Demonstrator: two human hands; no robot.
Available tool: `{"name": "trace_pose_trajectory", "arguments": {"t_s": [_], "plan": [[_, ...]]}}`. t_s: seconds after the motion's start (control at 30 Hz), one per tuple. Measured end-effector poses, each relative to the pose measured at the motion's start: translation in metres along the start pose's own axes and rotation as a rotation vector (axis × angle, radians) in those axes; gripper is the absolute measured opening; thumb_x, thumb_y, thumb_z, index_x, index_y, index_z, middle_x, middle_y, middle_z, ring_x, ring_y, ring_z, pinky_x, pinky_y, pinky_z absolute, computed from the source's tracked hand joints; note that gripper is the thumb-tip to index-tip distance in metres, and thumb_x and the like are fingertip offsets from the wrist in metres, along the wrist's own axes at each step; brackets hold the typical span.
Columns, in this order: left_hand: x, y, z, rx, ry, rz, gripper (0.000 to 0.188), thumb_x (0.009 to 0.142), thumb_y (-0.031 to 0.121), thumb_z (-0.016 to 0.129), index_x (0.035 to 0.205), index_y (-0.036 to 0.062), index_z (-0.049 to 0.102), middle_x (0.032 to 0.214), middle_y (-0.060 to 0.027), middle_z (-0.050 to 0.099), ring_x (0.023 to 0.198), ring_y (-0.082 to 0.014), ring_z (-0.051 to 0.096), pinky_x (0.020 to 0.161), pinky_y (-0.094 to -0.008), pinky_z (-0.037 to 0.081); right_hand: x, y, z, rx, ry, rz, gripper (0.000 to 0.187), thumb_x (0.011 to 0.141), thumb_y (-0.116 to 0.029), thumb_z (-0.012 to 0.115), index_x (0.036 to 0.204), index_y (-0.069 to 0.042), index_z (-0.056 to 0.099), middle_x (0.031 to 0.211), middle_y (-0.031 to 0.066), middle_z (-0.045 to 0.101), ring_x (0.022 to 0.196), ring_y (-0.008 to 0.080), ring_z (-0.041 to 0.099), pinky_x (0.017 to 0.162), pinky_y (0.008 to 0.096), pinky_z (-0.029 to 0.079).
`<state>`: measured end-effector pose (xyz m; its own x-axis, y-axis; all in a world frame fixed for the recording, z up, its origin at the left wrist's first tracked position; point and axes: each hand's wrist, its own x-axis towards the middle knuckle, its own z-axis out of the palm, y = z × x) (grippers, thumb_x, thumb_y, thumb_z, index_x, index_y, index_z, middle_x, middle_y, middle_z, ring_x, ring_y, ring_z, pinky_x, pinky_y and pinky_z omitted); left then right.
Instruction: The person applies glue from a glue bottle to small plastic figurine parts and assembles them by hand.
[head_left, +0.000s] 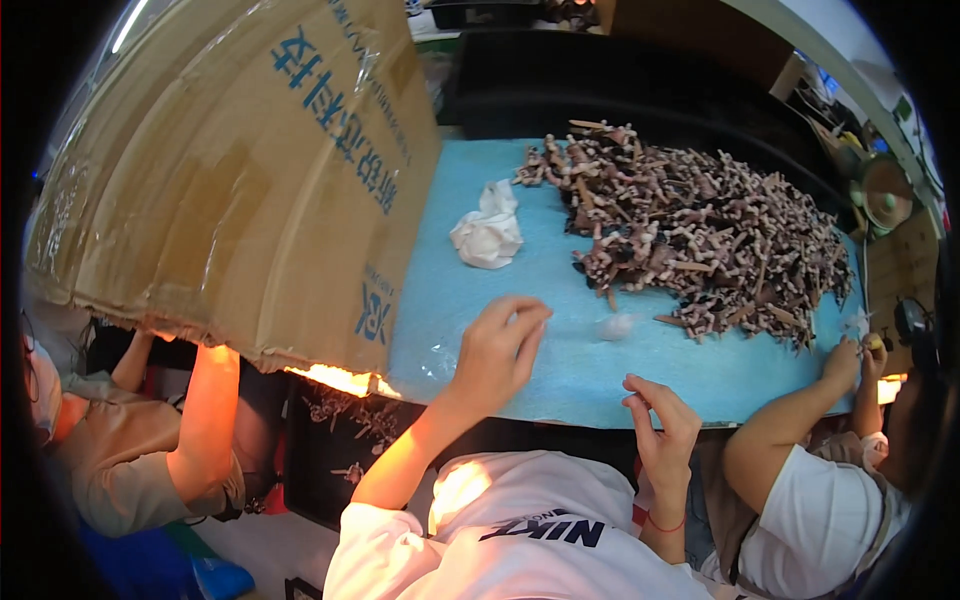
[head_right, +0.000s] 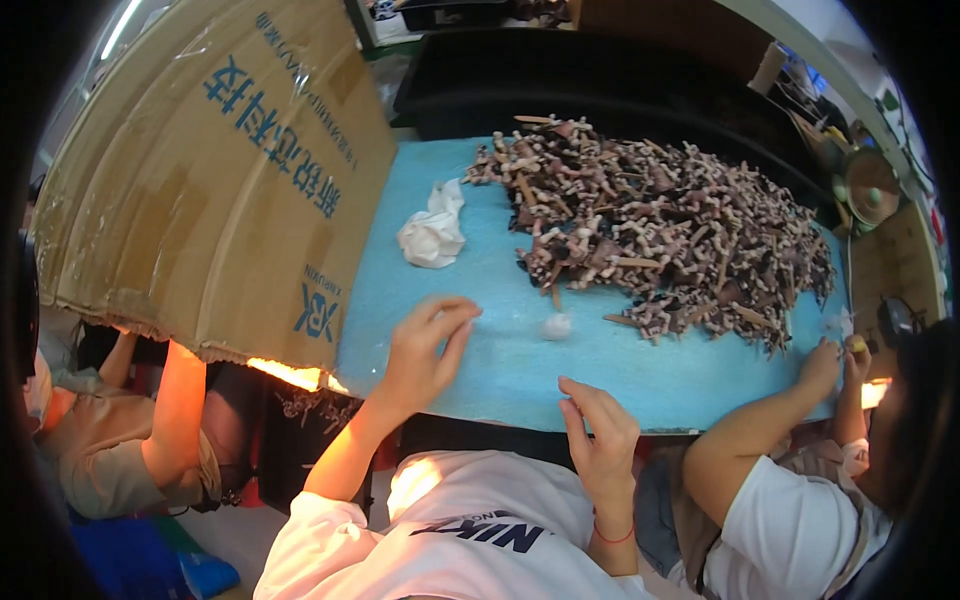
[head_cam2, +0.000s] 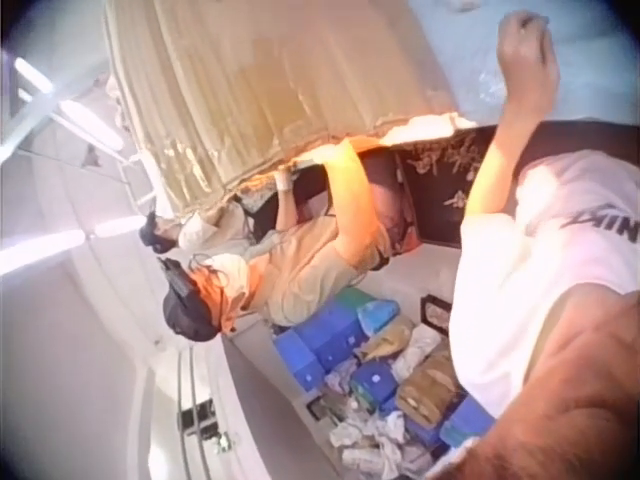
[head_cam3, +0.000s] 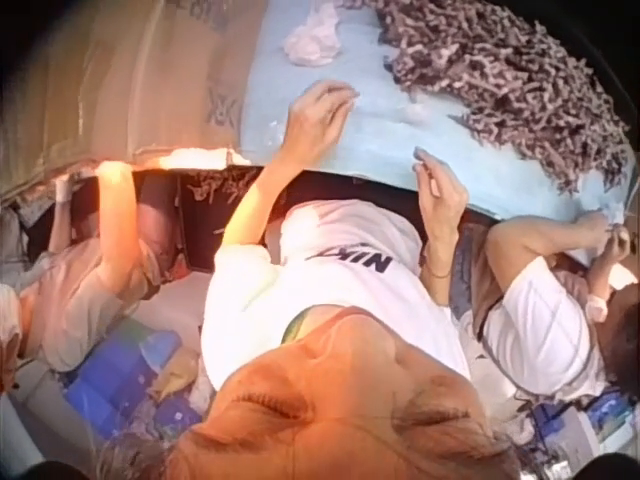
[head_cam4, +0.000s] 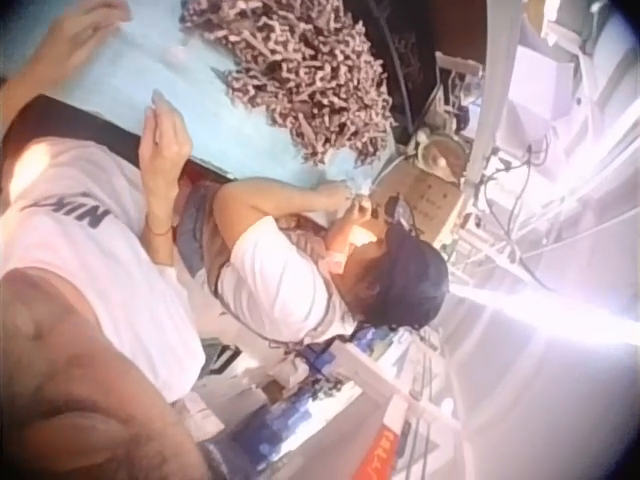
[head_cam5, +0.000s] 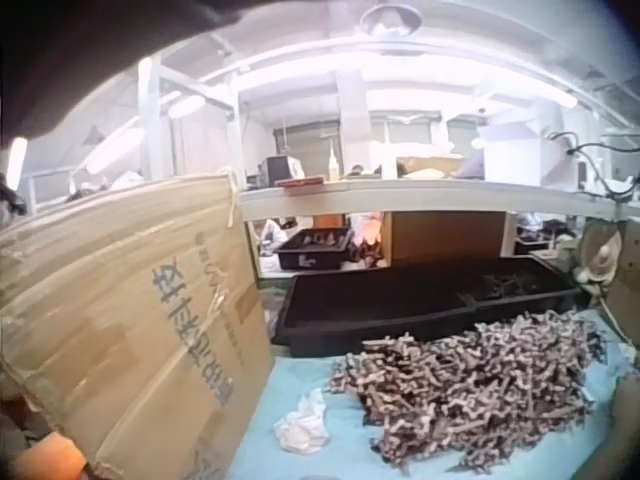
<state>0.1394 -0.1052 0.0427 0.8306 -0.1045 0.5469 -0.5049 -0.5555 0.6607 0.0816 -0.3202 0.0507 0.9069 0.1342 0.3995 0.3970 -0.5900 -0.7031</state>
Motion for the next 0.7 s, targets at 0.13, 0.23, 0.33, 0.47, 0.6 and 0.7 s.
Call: {"name": "trace_pose_trajectory", "arguments": {"t_s": [0.13, 0.23, 0.33, 0.47, 0.6, 0.7], "plan": [[0.038, -0.019, 0.026, -0.219, -0.107, -0.217, 0.015, 0.077, 0.002, 0.060, 0.092, 0.0029, 0.062, 0.090, -0.0109, 0.059, 0.076, -0.0212, 0.059, 0.056, -0.0262, 0.047, -0.002, 0.008, -0.006, 0.006, 0.020, 0.061, 0.017, 0.077, 0.004, 0.057, 0.094, 0.002, 0.062, 0.082, 0.0124, 0.064, 0.065, 0.0172, 0.062, 0.059, 0.0249, 0.047], [0.042, -0.021, 0.033, -0.208, -0.113, -0.186, 0.015, 0.078, 0.003, 0.058, 0.093, 0.0022, 0.061, 0.091, -0.0106, 0.059, 0.076, -0.0222, 0.059, 0.056, -0.0267, 0.048, -0.003, 0.011, -0.003, 0.015, 0.005, 0.095, 0.017, 0.077, 0.004, 0.057, 0.094, 0.002, 0.062, 0.083, 0.0124, 0.064, 0.066, 0.0170, 0.062, 0.059, 0.0248, 0.047], [0.023, 0.000, 0.019, -0.163, -0.084, -0.055, 0.017, 0.075, 0.001, 0.059, 0.092, 0.0020, 0.061, 0.091, -0.0103, 0.058, 0.076, -0.0234, 0.059, 0.056, -0.0280, 0.049, -0.003, 0.016, -0.002, 0.028, -0.044, 0.059, 0.019, 0.077, 0.005, 0.057, 0.095, 0.002, 0.062, 0.083, 0.0119, 0.064, 0.066, 0.0165, 0.062, 0.059, 0.0246, 0.047], [-0.039, 0.012, -0.020, 0.090, 0.015, 0.243, 0.018, 0.070, -0.001, 0.062, 0.087, 0.0011, 0.059, 0.086, -0.0100, 0.058, 0.071, -0.0235, 0.059, 0.057, -0.0311, 0.049, -0.004, 0.022, 0.002, -0.023, -0.037, 0.115, 0.020, 0.080, 0.004, 0.054, 0.098, 0.002, 0.061, 0.084, 0.0111, 0.064, 0.066, 0.0149, 0.060, 0.060, 0.0246, 0.047], [-0.090, 0.008, -0.080, 0.156, 0.141, 0.270, 0.015, 0.065, -0.003, 0.064, 0.080, 0.0012, 0.059, 0.078, -0.0076, 0.058, 0.064, -0.0214, 0.058, 0.054, -0.0325, 0.048, -0.002, 0.014, 0.012, 0.020, -0.080, 0.124, 0.019, 0.083, 0.002, 0.052, 0.099, 0.003, 0.061, 0.085, 0.0116, 0.064, 0.065, 0.0143, 0.060, 0.059, 0.0238, 0.046], [-0.107, -0.013, -0.117, 0.239, 0.421, 0.049, 0.014, 0.067, -0.006, 0.061, 0.079, 0.0018, 0.061, 0.074, -0.0079, 0.059, 0.059, -0.0203, 0.057, 0.050, -0.0285, 0.046, 0.001, 0.002, 0.020, 0.003, -0.098, 0.083, 0.017, 0.081, 0.002, 0.052, 0.096, 0.005, 0.061, 0.082, 0.0134, 0.064, 0.063, 0.0176, 0.061, 0.059, 0.0263, 0.047]]}}
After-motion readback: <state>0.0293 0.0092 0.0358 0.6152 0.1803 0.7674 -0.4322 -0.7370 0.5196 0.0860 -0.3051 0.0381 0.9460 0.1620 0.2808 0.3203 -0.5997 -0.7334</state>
